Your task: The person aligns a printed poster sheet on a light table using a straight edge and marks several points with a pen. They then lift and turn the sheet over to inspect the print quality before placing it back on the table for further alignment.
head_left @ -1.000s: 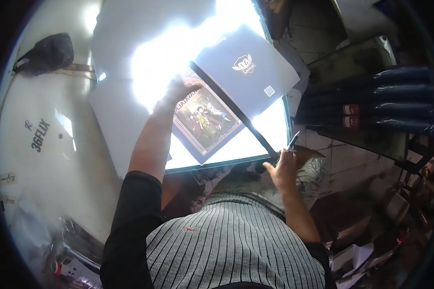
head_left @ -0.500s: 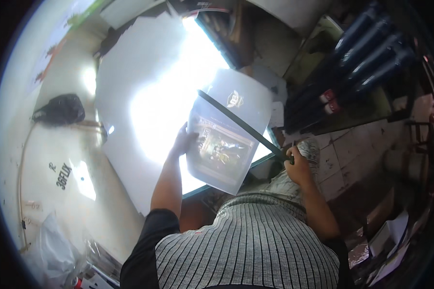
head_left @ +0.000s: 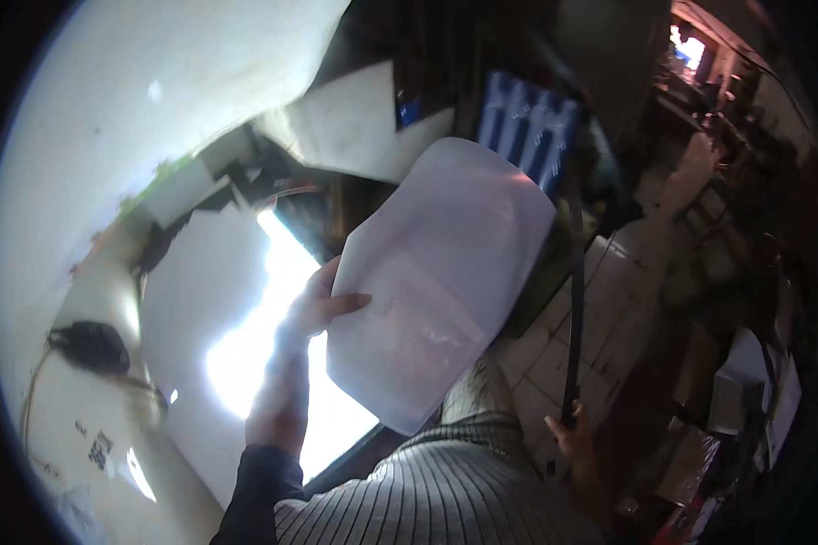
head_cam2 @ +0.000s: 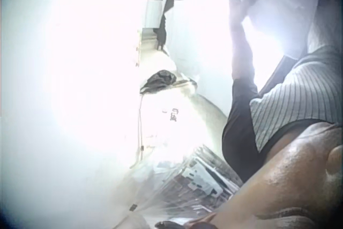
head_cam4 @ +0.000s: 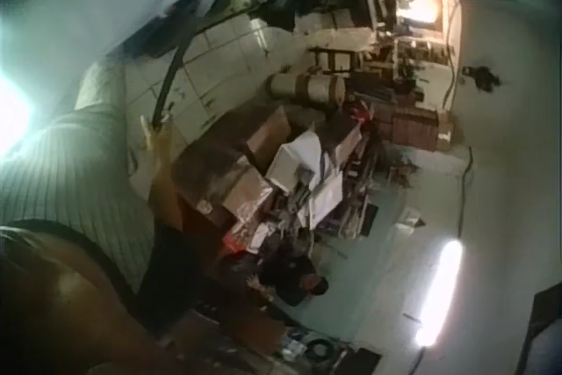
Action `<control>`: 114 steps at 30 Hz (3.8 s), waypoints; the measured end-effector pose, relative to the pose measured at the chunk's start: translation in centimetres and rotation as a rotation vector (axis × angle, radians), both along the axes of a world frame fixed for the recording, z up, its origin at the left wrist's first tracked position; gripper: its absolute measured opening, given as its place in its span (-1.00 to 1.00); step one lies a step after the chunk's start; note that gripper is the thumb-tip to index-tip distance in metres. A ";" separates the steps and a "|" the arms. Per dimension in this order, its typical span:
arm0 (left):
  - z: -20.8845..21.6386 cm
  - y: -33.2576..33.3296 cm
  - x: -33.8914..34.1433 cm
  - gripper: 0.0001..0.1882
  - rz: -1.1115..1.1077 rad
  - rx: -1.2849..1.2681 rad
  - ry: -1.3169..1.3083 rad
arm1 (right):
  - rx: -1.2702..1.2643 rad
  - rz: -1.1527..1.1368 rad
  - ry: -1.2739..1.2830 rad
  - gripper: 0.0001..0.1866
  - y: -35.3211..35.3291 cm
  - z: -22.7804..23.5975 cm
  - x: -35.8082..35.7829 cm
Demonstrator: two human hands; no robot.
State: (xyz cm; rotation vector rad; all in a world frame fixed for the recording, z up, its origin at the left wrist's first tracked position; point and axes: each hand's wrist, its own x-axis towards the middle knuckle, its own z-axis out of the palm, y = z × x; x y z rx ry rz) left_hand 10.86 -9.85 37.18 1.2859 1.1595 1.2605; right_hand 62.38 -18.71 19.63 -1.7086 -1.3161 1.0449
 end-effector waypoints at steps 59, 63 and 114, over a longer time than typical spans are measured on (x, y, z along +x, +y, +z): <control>16.2 6.7 8.9 -0.40 -0.522 0.557 -0.487 | 1.085 -0.203 0.900 -0.75 2.0 22.3 -6.5; 16.9 6.3 11.0 -0.33 -0.490 0.486 -0.432 | 1.183 -0.150 0.915 -0.72 2.0 24.1 -6.1; 3.7 -8.6 -20.8 -0.48 0.696 -0.178 1.102 | -0.193 0.455 1.244 -0.86 15.0 -2.2 -43.5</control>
